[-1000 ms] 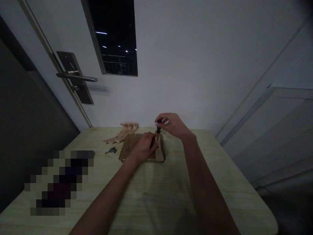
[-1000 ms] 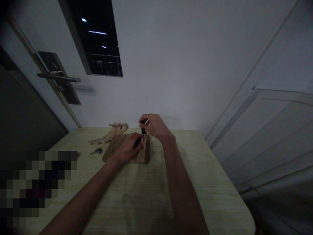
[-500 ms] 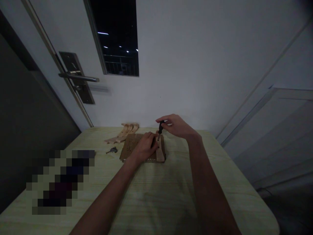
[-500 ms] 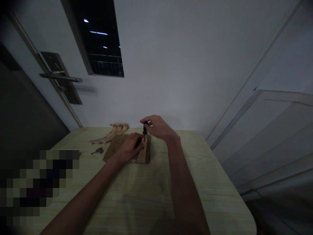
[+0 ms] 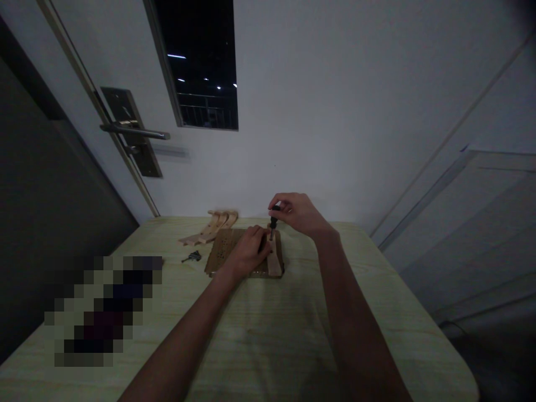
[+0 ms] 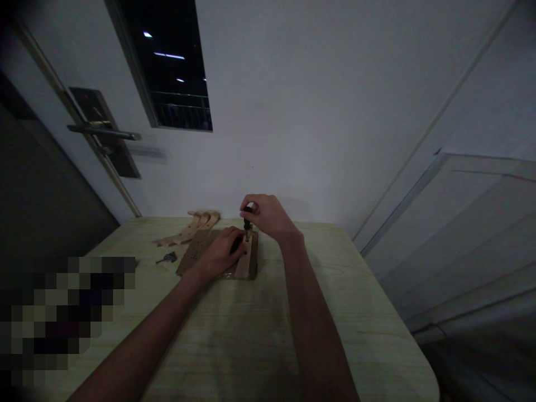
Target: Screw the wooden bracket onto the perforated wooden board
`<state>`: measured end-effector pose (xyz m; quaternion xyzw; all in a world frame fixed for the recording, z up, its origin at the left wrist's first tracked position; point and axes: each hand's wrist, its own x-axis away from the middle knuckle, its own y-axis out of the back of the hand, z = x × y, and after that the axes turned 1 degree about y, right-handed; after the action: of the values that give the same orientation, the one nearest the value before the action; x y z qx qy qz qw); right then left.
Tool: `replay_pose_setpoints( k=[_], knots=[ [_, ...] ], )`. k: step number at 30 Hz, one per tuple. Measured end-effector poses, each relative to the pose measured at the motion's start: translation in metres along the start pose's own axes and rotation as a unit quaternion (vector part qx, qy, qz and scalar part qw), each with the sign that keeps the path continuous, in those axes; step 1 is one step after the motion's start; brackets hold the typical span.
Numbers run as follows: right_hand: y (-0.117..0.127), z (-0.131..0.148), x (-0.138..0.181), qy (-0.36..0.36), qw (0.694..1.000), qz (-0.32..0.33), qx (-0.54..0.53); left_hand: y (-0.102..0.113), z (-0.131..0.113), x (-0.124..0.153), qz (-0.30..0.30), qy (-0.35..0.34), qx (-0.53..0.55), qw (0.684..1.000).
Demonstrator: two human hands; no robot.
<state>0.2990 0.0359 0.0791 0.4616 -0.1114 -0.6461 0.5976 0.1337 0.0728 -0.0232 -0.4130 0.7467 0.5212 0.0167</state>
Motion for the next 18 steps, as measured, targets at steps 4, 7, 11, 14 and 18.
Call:
replay_pose_setpoints(
  k=[4, 7, 11, 14, 18],
  knots=[
    [0.0013, 0.0000, 0.0005, 0.002, 0.999, 0.001, 0.040, -0.0012, 0.0019, 0.0002, 0.000, 0.001, 0.000, 1.000],
    [0.0008, -0.0001, 0.0007, 0.010, 0.999, 0.000, 0.039, -0.0023, 0.0035, 0.0005, -0.002, 0.002, 0.001, 1.000],
    [-0.0005, 0.0004, -0.0002, 0.019, 0.998, 0.048, -0.025, -0.0010, 0.0022, 0.0003, 0.000, 0.005, 0.008, 1.000],
    [-0.0006, -0.0002, 0.0000, 0.021, 0.997, 0.068, -0.028, 0.0009, 0.0000, 0.0002, 0.005, 0.011, 0.006, 1.000],
    [0.0012, -0.0049, 0.0036, 0.009, 0.997, 0.071, -0.004, 0.0009, 0.0000, 0.0010, -0.001, 0.009, 0.004, 1.000]
  ],
)
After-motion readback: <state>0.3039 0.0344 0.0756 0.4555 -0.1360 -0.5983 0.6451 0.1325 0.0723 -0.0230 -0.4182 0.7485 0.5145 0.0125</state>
